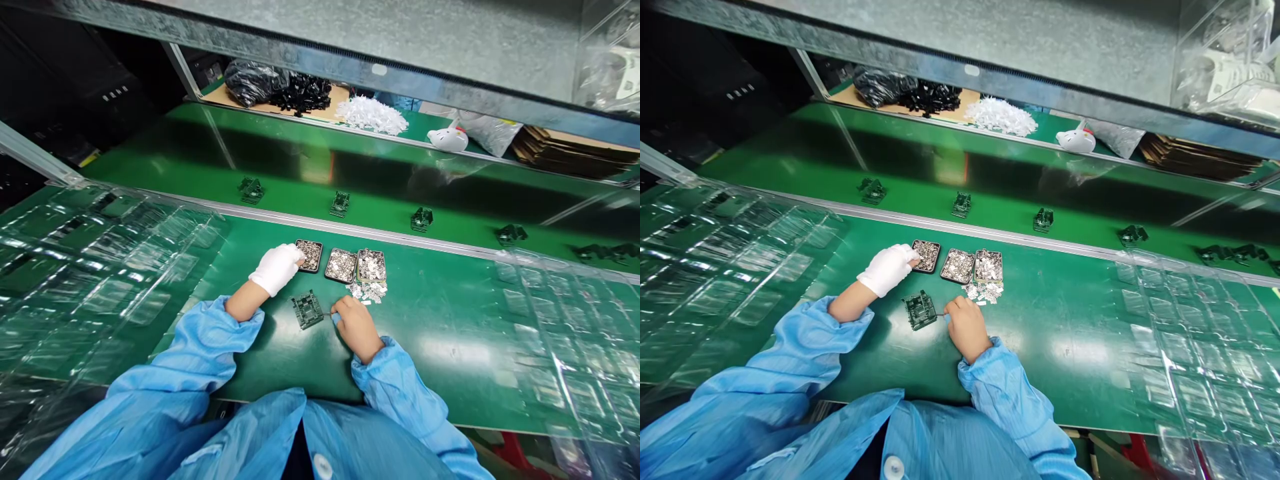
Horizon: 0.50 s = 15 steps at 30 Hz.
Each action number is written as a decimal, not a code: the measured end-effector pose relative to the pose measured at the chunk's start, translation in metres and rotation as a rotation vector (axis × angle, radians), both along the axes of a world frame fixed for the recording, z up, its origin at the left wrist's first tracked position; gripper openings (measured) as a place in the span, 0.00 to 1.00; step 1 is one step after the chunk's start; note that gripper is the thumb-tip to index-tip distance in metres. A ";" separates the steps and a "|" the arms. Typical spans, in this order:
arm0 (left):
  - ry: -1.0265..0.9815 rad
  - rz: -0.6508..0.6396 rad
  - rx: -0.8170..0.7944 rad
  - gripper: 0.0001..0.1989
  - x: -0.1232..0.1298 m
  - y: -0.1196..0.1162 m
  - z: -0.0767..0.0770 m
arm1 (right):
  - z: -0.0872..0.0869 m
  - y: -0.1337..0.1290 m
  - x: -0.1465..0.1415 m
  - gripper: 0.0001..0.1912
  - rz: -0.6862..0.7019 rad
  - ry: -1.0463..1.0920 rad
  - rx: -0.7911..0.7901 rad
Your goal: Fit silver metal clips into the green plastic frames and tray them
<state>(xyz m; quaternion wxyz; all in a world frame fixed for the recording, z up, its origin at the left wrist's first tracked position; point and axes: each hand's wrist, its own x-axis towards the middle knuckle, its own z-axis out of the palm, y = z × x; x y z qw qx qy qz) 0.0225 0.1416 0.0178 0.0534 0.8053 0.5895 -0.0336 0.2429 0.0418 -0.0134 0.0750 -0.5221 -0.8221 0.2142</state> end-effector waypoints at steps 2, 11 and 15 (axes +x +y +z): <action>0.000 -0.024 -0.010 0.13 0.001 0.002 0.000 | 0.000 0.000 0.000 0.16 -0.009 0.004 0.012; 0.010 -0.035 0.000 0.13 0.008 0.003 0.000 | -0.001 -0.001 -0.001 0.15 -0.013 -0.003 0.018; -0.017 -0.026 0.006 0.14 0.005 0.003 -0.002 | -0.001 -0.001 -0.001 0.14 -0.011 -0.004 0.025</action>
